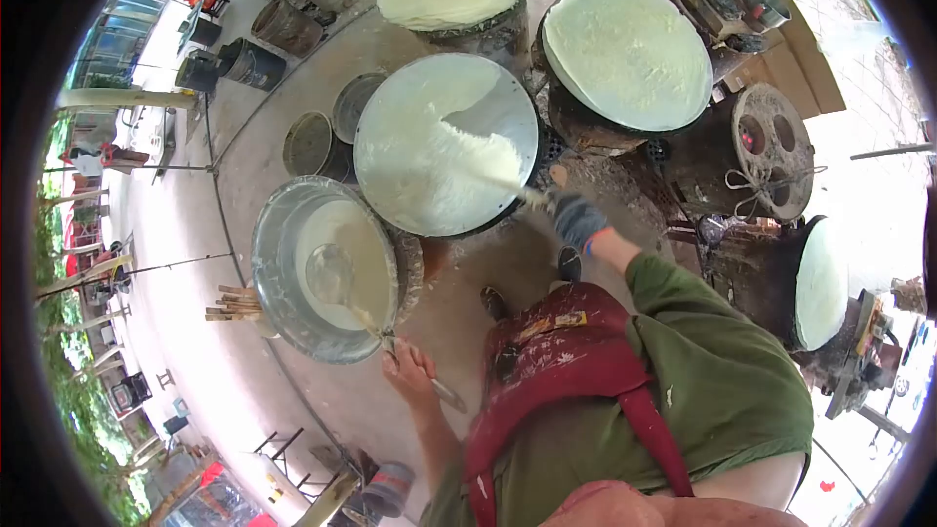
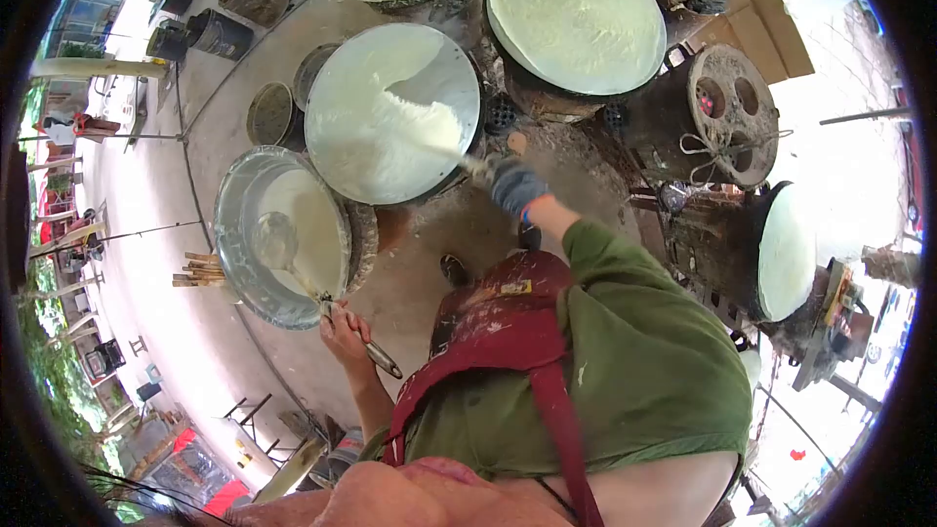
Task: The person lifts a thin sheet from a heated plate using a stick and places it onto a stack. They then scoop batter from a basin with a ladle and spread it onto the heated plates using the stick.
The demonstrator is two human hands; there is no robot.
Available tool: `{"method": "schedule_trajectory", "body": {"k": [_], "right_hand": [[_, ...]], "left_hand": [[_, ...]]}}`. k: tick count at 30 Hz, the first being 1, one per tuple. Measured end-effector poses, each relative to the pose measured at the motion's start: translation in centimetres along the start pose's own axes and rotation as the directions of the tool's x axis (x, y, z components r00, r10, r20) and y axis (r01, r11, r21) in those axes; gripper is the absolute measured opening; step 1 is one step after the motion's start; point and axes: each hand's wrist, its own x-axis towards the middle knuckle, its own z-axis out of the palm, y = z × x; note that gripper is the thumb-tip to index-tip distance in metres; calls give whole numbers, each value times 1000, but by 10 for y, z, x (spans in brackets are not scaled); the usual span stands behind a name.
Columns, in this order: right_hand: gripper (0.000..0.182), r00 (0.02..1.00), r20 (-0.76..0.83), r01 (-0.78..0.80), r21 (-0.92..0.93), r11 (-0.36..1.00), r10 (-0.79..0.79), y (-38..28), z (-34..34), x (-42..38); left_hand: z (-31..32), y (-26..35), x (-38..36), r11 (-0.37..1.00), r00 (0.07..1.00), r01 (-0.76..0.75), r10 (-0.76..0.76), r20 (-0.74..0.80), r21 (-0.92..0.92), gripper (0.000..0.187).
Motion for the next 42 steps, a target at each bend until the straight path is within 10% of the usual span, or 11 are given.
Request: {"method": "schedule_trajectory", "body": {"k": [4,7,16,19,24,26,28,31,35,36,42], "right_hand": [[27,1000,0,-18,18,1000,18,21,-30,63],[30,953,-68,302,117,946,-296,22,-14,15],[41,991,-132,14,-88,996,-25,24,-69,157],[39,945,-121,259,-297,919,-305,-3,-35,180],[35,934,-323,250,291,923,-151,6,-26,57],[32,976,-164,-23,580,814,144,41,-4,42],[30,837,450,-542,765,348,312,55,-9,11],[25,966,244,-259,926,274,86,66,0,13],[22,989,-15,-95,707,701,149,69,-40,40],[23,887,359,-455,568,686,291,41,-70,29],[25,979,83,-180,768,615,184,38,-18,-22]], "left_hand": [[19,-6,-5,998,1000,-22,23,-17,50,20],[31,-1,-2,997,1000,20,-21,14,77,19],[47,-18,-1,991,990,105,-96,-100,88,20],[48,-27,-5,985,998,42,-33,-57,167,20],[59,-4,-6,973,974,228,-228,8,49,17],[72,-1,-2,988,994,106,-107,8,111,18],[87,-1,9,994,998,61,-62,15,95,21],[107,9,37,994,990,62,-73,124,95,22],[146,22,120,983,913,-86,12,407,165,24],[162,30,140,975,897,-98,0,441,201,24],[205,32,235,924,727,-226,-51,684,309,17]]}}
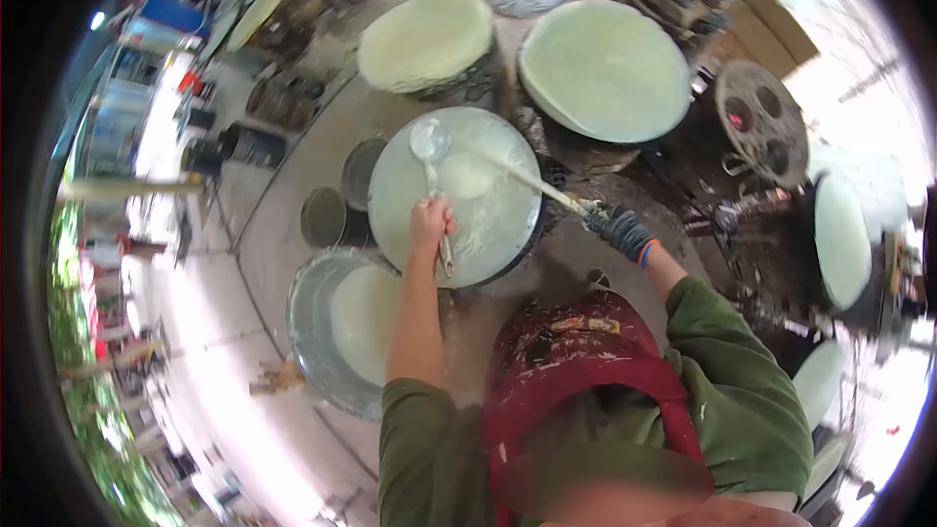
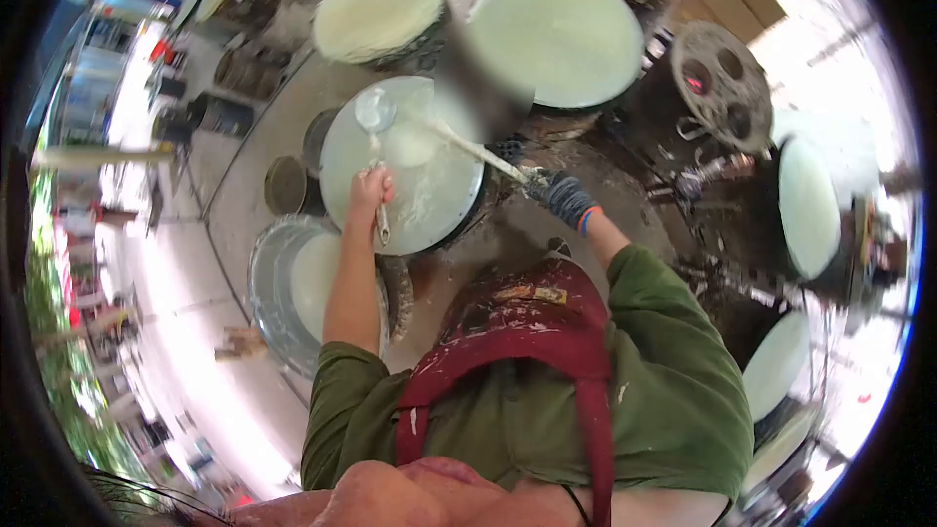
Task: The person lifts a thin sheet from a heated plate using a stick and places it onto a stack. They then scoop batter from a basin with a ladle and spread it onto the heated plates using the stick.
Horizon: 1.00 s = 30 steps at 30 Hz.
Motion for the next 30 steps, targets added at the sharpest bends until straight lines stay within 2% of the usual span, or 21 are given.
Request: {"method": "schedule_trajectory", "body": {"k": [1,2,4,6,8,9,12,15,16,17,18,19,20,22,23,24,25,27,28,29,30], "right_hand": [[25,999,-37,24,69,997,-21,12,17,-11],[25,997,-66,41,104,994,-35,20,41,-25],[24,990,-120,85,113,990,-71,30,98,-42],[24,983,-154,114,110,987,-96,28,138,-46],[24,979,-180,119,138,983,-93,31,159,-50],[21,974,-216,120,222,968,-71,38,177,-52],[15,970,-241,144,451,881,-35,33,228,-43],[13,986,-71,-46,758,651,152,-10,250,-56],[13,975,36,-148,843,517,222,-26,256,-63],[12,992,-41,-43,768,639,115,8,260,-38],[13,996,-85,38,694,719,29,3,244,-40],[14,990,-128,124,611,782,-57,-4,228,-43],[16,984,-143,170,545,821,-109,-52,200,-83],[18,974,-183,170,180,969,-137,-40,206,-104],[19,966,-200,161,-20,987,-162,-35,207,-113],[20,957,-216,143,-224,964,-192,-31,202,-122],[21,946,-233,111,-416,903,-224,-27,197,-132],[20,910,-319,15,-611,792,-264,6,185,-150],[18,878,-394,-39,-626,778,-273,40,178,-159],[15,812,-471,-279,-831,480,-344,67,161,-181],[15,713,-567,-426,-818,387,-413,90,137,-218]], "left_hand": [[-9,-12,5,1000,998,7,-7,70,5,16],[-12,-19,-2,996,995,83,-81,58,-34,13],[-22,-39,-19,981,972,169,-151,181,-92,14],[-28,-41,-52,970,970,222,-210,121,-96,14],[-46,-49,-75,928,934,301,-242,263,-217,14],[-52,-55,-78,891,913,340,-237,332,-300,14],[-45,-42,-106,846,895,425,-339,289,-322,16],[-53,-66,-101,651,846,508,-254,468,-565,18],[-70,-75,-92,694,827,440,-66,558,-570,20],[-82,-69,-102,721,862,405,-96,498,-562,22],[-89,-51,-116,750,890,370,-118,440,-549,24],[-94,-25,-135,777,916,335,-136,377,-533,27],[-96,1,-158,801,937,303,-153,313,-516,29],[-94,38,-200,844,965,253,-185,186,-473,35],[-106,28,-183,715,877,385,-88,472,-583,38],[-118,19,-166,597,703,563,17,711,-572,42],[-110,28,-164,621,699,552,21,715,-557,39],[-78,58,-170,664,681,533,32,731,-525,34],[-49,80,-188,688,826,486,-158,542,-540,35],[-30,77,-183,665,728,574,-146,670,-478,34],[-12,70,-176,644,612,651,-131,780,-403,34]]}}
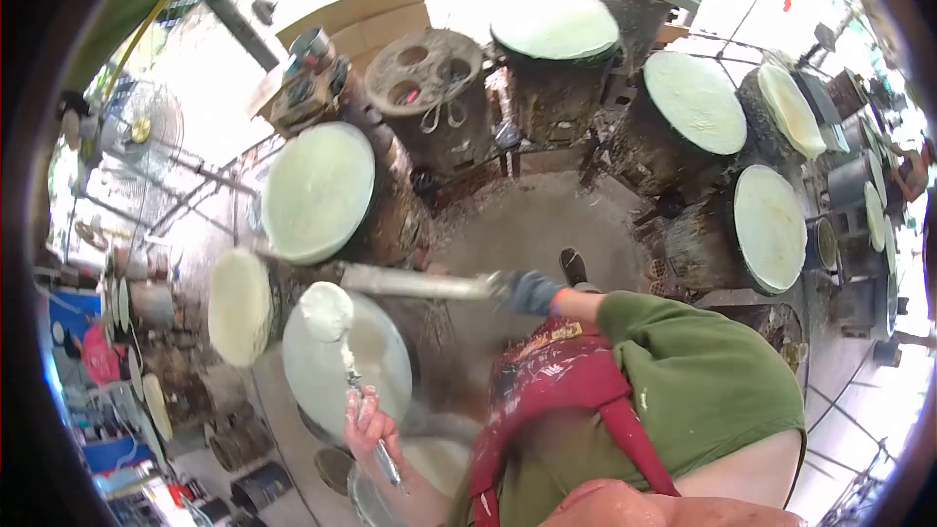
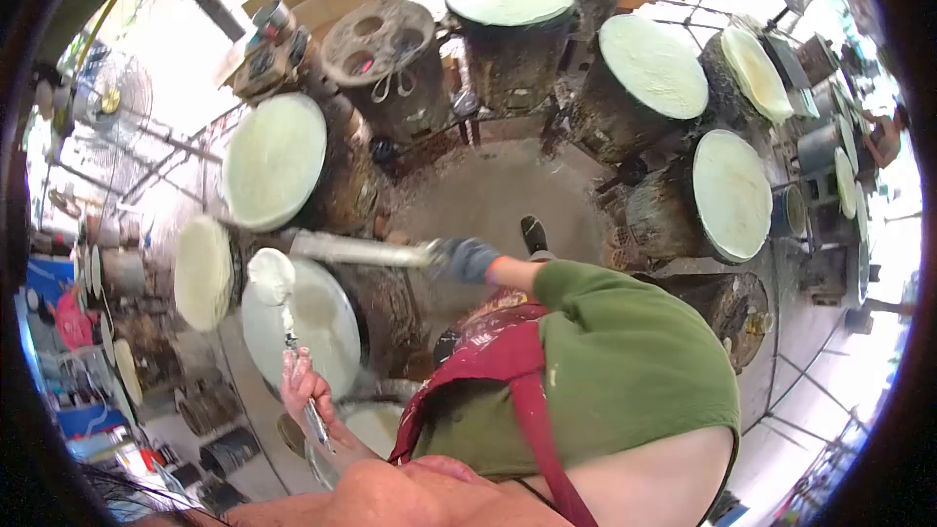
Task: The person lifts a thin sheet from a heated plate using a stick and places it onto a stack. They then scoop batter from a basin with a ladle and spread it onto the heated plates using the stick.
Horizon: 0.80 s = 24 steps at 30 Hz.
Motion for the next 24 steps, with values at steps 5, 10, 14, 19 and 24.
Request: {"method": "schedule_trajectory", "body": {"k": [5,10,14,19,24], "right_hand": [[24,465,-53,-855,234,464,884,205,-102,-98],[42,222,-117,-964,125,236,968,353,-140,-165],[48,177,-35,-971,156,180,984,437,-138,-171],[50,164,101,-973,180,144,981,500,-147,-144],[46,157,111,-948,297,118,981,537,-134,-109]], "left_hand": [[95,-71,90,963,957,270,-267,109,-14,36],[199,-159,172,914,861,404,-396,319,47,39],[283,-217,226,823,780,552,-454,430,-133,41],[357,-259,280,860,782,510,-457,424,-13,39],[402,-271,333,857,779,516,-477,407,17,38]]}}
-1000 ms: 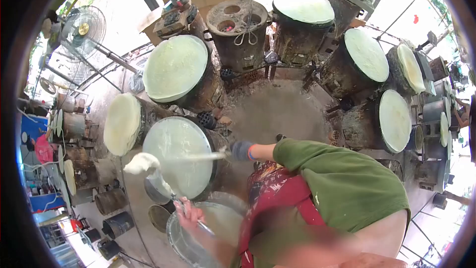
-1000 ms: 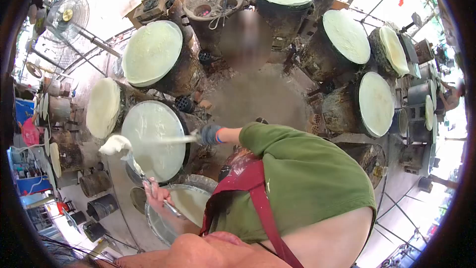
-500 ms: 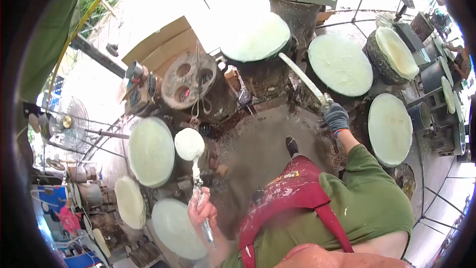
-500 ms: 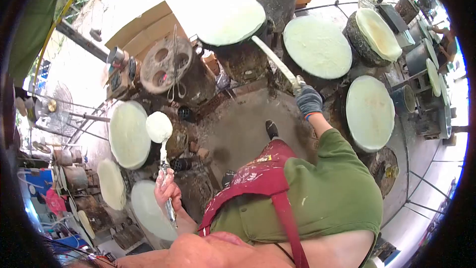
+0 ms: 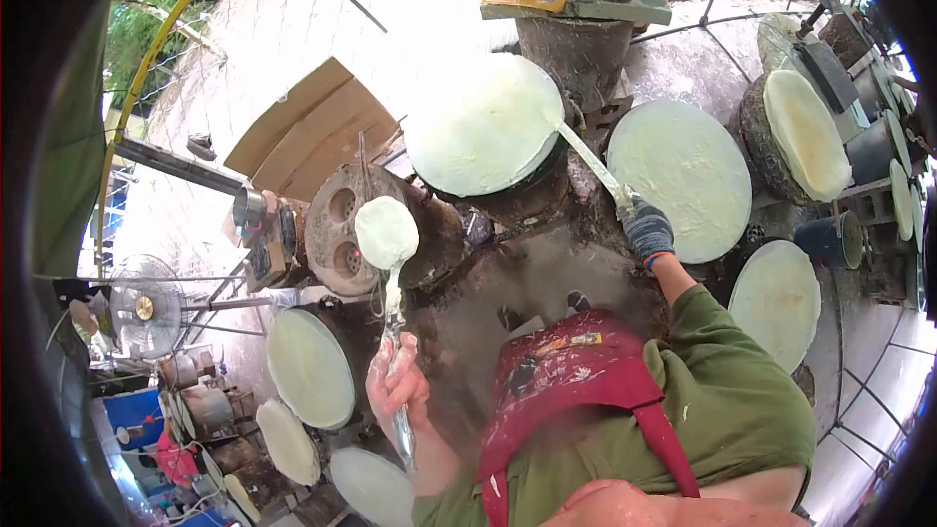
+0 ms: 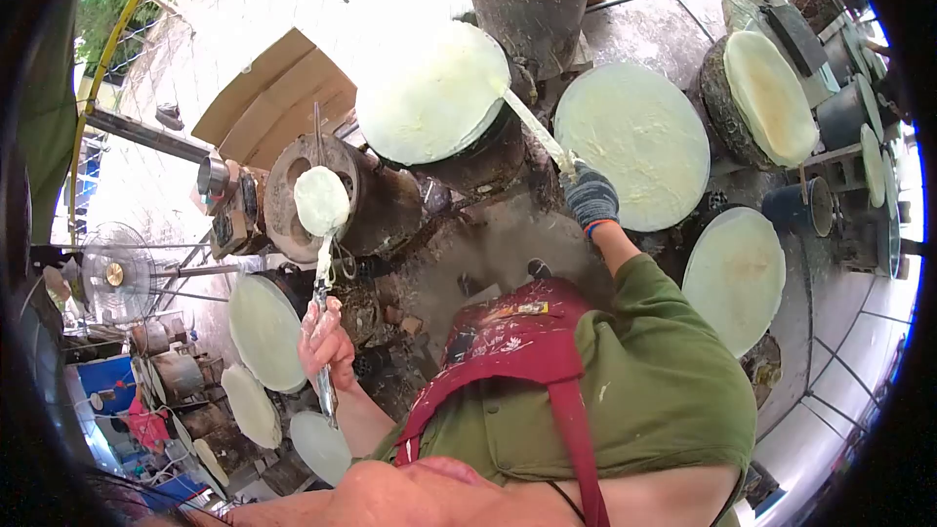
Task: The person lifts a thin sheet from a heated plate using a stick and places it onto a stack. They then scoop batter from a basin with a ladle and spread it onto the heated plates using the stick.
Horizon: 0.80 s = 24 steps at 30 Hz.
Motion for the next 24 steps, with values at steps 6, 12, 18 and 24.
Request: {"method": "schedule_trajectory", "body": {"k": [6,12,18,24], "right_hand": [[49,985,-70,-149,111,983,157,-10,33,-34],[53,920,-228,-168,503,848,317,-20,107,16],[53,987,-134,129,310,942,-92,-124,10,106],[67,949,-132,282,-57,958,-288,-160,8,279]], "left_hand": [[-2,58,54,986,998,51,-45,-41,156,37],[-11,128,100,958,989,138,-118,-91,251,36],[-8,168,133,970,983,158,-137,-123,184,36],[2,165,149,989,993,82,-70,-97,127,39]]}}
